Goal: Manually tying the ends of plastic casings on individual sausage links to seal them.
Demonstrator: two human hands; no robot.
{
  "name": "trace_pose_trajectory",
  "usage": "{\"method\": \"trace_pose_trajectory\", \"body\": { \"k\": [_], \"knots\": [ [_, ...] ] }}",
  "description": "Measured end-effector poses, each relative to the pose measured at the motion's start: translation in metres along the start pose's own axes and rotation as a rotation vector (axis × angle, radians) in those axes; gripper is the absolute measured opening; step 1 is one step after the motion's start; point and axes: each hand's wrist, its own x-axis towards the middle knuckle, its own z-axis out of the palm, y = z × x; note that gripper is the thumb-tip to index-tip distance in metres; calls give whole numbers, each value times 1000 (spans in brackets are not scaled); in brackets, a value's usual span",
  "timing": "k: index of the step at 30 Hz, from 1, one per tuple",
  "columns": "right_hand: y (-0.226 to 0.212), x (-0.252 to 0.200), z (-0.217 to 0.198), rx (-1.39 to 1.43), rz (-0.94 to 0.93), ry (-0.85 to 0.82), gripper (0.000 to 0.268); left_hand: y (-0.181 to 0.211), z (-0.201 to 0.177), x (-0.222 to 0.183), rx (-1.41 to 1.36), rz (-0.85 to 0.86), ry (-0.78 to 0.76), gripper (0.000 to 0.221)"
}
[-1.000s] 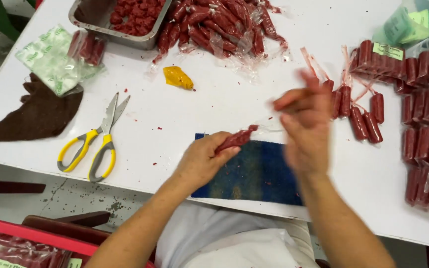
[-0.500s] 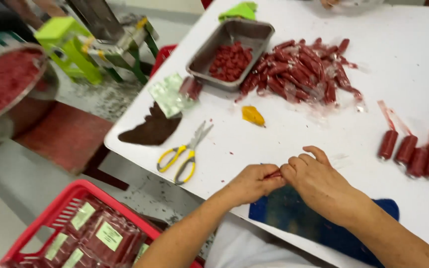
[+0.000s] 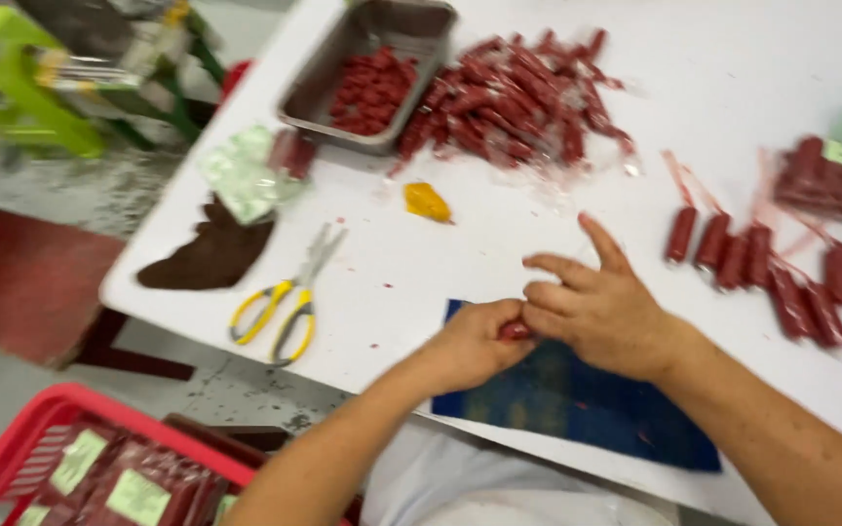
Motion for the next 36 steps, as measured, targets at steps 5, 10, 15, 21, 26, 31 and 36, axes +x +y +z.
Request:
{"method": "trace_pose_trajectory", "body": {
  "k": [5, 10, 15, 21, 26, 31, 36],
  "knots": [
    [30, -5, -19, -5, -16, 31, 25, 46, -61, -11, -9, -190, -491, 27],
    [27, 32, 15, -24, -133, -11, 23, 8, -57, 16, -475, 125, -343, 82],
    [66, 89, 27, -104, -262, 200, 27, 28, -87, -12, -26, -88, 115, 51],
    [125, 194, 97, -118, -283, 509, 20, 18, -135, -42, -291, -332, 280, 30],
    [163, 272, 177, 137, 433, 334, 38, -8, -141, -34, -131, 7, 393, 24],
    [62, 229, 152, 1090, 327, -100, 37, -19, -166, 12, 400, 507, 956, 10],
    [27, 177, 125, 1511, 561, 284, 22, 20, -140, 40, 78, 748, 1026, 13]
  ]
}}
